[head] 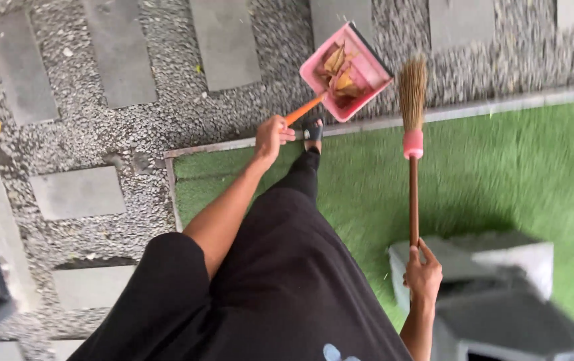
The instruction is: Sweeping dry leaves from a gravel and stone path into a handheld dustpan using a small broom.
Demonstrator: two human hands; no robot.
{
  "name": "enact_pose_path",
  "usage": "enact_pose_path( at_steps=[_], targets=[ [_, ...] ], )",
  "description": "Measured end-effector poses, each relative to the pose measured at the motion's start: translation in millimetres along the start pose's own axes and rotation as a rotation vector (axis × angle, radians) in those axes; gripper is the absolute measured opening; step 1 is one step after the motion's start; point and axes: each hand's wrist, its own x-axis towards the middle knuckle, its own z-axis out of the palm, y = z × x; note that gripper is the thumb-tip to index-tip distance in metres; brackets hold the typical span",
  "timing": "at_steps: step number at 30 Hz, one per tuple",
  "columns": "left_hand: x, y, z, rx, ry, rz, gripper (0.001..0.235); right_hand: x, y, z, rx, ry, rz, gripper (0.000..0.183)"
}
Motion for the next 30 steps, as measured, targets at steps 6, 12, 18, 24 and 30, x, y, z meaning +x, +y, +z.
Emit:
enact_pose_path(
  at_steps=[6,12,18,24,30],
  targets=[
    [76,48,5,0.065,0.129,-0.03,0.029,57,-117,-5,0.043,-0.054,-0.033,0.046],
    [108,67,0,0.01,0.277,0.055,0.037,137,-207,-17,-0.179,-0.091,-0.165,0.043],
    [124,55,-15,-0.417,0.471,0.065,0.023,158,-311,-22,-0.282,-0.138,-0.231,0.042],
    [108,76,-37,-0.575,0.77,-0.068,0.033,215,-392,-8,-0.385,-0.273,-0.354,0.042],
    [63,93,-83,-0.723,0.978,-0.133,0.048,205,-495,31,-0.674,-0.359,-0.564,0.043]
  ],
)
